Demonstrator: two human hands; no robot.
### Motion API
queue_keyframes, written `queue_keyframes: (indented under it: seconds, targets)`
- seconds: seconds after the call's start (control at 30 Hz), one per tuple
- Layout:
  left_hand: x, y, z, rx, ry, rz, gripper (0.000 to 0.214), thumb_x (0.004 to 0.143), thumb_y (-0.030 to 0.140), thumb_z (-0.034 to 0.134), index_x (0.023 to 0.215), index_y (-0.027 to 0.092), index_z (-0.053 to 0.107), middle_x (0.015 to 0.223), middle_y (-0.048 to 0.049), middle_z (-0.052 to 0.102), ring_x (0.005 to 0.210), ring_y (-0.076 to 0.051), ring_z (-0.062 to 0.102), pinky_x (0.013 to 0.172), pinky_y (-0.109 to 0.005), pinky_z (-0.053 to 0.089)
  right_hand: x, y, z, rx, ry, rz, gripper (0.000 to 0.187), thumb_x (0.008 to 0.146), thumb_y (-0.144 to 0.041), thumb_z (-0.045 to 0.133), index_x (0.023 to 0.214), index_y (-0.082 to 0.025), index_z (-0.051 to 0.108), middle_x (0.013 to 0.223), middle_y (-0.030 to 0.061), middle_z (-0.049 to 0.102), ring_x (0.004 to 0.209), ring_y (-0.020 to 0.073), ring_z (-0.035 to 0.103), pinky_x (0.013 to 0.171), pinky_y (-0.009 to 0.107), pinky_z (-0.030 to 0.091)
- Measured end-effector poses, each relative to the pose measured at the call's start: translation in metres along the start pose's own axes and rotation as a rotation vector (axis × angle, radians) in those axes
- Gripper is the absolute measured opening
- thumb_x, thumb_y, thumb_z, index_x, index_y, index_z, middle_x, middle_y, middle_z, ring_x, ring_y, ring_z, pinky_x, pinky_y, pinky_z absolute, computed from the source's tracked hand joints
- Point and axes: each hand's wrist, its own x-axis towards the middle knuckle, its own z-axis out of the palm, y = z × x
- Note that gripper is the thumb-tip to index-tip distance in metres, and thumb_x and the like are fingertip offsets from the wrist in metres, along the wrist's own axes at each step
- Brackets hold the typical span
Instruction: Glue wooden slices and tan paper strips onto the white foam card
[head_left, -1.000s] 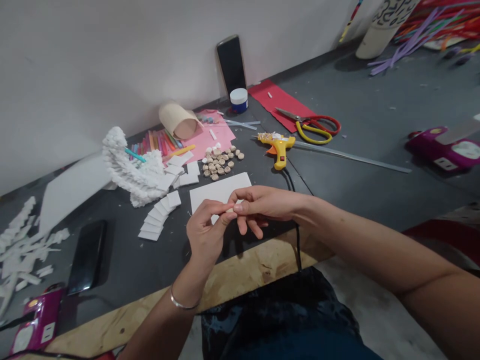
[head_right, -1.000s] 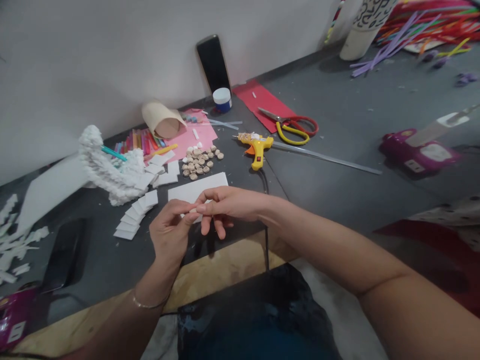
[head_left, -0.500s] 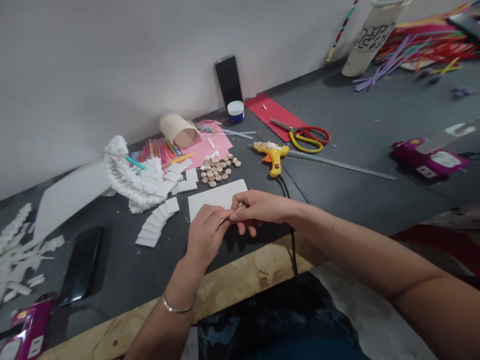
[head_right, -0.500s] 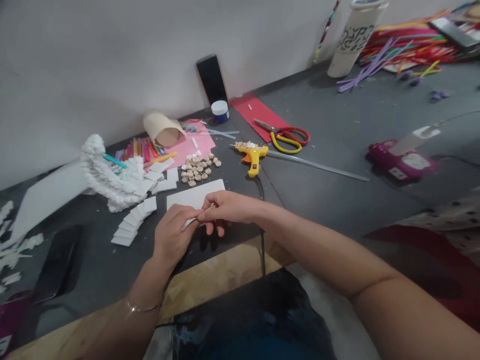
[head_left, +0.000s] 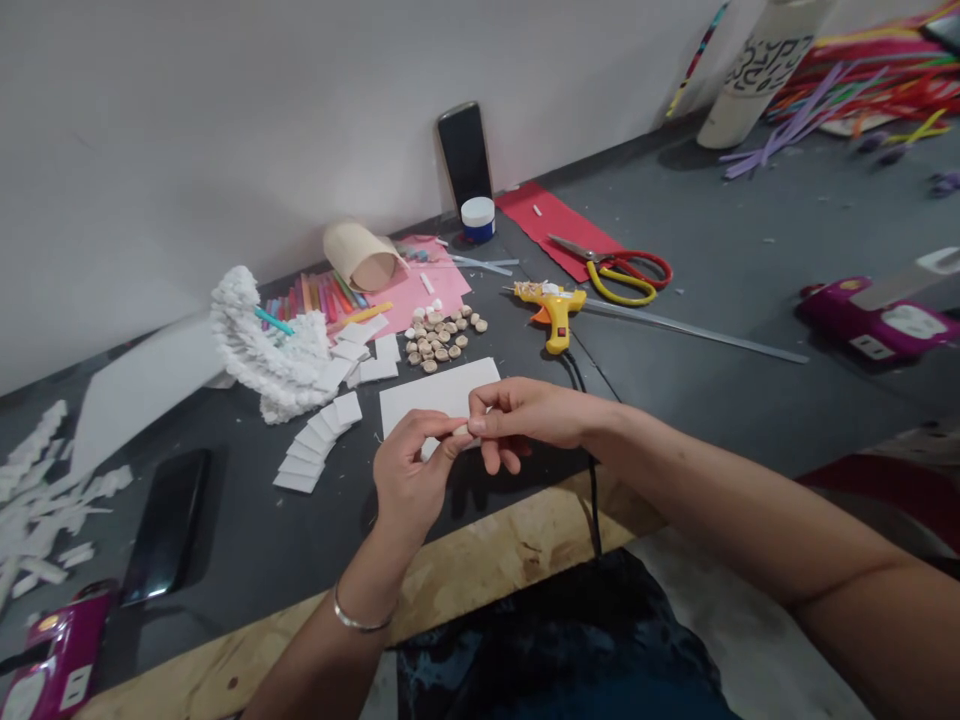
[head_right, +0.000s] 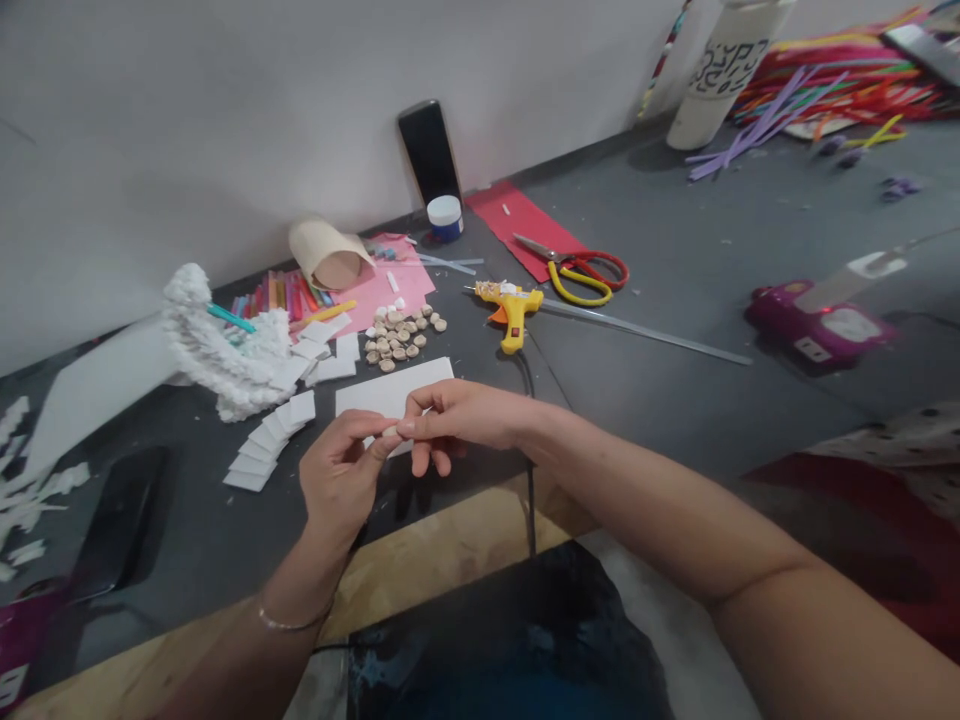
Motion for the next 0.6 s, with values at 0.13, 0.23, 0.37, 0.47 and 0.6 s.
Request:
queue_keyframes:
  seconds: [0.13, 0.23, 0.37, 0.47, 0.6]
  targets:
    - [-0.0007, 0.0007, 0.0045, -0.138, 0.033, -0.037, 0.008, 0.078, 0.029, 0.075, 0.081, 0.022, 0.074, 0.073, -0.0008, 0.067, 0.069, -0.012, 0.06, 0.059, -0.024, 0.046, 0.001, 0.0014, -0.0009, 0.06, -0.047, 0.042, 0.04, 0.082, -0.052, 0.067, 0.078, -0.017, 0.051, 0.068, 0.0003, 0.072, 0.047, 0.0061, 0.059, 0.041, 0.017, 0.034]
    - [0.0004, 0.0, 0.0064, -0.19, 0.06, -0.032, 0.008, 0.075, 0.028, 0.078, 0.079, 0.022, 0.074, 0.074, -0.0004, 0.065, 0.069, -0.012, 0.06, 0.056, -0.023, 0.044, 0.0021, 0.0024, -0.0024, 0.054, -0.024, 0.036, 0.035, 0.082, -0.048, 0.069, 0.085, -0.015, 0.056, 0.073, 0.0012, 0.073, 0.047, 0.0058, 0.06, 0.04, 0.016, 0.034]
    - [0.0012, -0.0033, 0.0074, -0.142, 0.067, -0.011, 0.008, 0.076, 0.029, 0.077, 0.08, 0.022, 0.074, 0.076, -0.0012, 0.065, 0.073, -0.013, 0.06, 0.059, -0.023, 0.044, 0.004, 0.0035, -0.0025, 0.022, 0.069, -0.009, 0.031, 0.081, -0.043, 0.071, 0.087, -0.015, 0.058, 0.077, 0.0017, 0.073, 0.05, 0.0057, 0.061, 0.04, 0.015, 0.035]
    - [0.0003, -0.0068, 0.0082, -0.101, 0.05, -0.014, 0.009, 0.08, 0.029, 0.074, 0.085, 0.021, 0.074, 0.08, -0.0027, 0.068, 0.076, -0.014, 0.062, 0.067, -0.027, 0.048, 0.0056, 0.0043, -0.0009, -0.037, 0.188, -0.016, 0.031, 0.079, -0.043, 0.072, 0.08, -0.016, 0.056, 0.073, 0.0015, 0.073, 0.052, 0.0062, 0.061, 0.042, 0.015, 0.037]
    - [-0.001, -0.0059, 0.0086, -0.116, 0.045, -0.044, 0.013, 0.082, 0.03, 0.072, 0.091, 0.021, 0.073, 0.083, -0.0039, 0.07, 0.079, -0.015, 0.063, 0.071, -0.028, 0.051, 0.0065, 0.0049, 0.0014, -0.085, 0.245, -0.088, 0.031, 0.079, -0.043, 0.072, 0.081, -0.017, 0.057, 0.07, 0.0004, 0.071, 0.055, 0.0075, 0.062, 0.045, 0.016, 0.04]
